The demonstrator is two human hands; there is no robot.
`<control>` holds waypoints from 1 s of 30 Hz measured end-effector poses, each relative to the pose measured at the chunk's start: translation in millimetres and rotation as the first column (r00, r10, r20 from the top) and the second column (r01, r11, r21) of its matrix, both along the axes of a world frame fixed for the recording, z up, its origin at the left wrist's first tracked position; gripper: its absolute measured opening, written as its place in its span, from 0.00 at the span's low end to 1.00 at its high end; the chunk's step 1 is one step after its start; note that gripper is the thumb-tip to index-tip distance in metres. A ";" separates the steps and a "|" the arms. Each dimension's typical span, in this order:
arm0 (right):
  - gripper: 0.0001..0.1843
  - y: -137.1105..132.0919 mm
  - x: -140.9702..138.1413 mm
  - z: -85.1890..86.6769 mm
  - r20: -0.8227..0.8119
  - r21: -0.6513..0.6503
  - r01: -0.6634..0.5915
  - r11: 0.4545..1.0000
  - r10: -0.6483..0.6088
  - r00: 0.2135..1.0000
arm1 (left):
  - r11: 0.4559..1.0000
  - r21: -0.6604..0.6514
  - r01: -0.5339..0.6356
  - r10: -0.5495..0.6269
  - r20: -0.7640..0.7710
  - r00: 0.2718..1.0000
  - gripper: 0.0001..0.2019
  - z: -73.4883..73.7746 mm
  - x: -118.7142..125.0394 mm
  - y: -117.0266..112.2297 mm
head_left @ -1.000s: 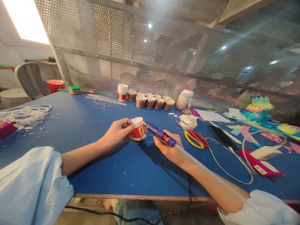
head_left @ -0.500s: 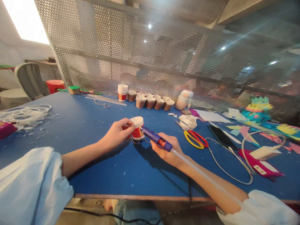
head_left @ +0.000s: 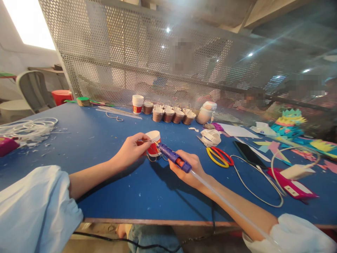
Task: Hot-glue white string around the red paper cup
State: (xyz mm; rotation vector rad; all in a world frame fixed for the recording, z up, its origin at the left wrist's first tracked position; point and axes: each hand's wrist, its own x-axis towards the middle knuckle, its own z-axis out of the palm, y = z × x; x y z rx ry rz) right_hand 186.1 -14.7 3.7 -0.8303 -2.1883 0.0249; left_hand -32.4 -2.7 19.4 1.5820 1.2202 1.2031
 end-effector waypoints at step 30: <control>0.12 6.6 1.3 3.7 -0.187 -0.242 0.126 0.962 -0.174 0.967 | 0.995 -0.076 0.058 -0.048 0.119 0.992 0.08 -1.3 -1.8 2.2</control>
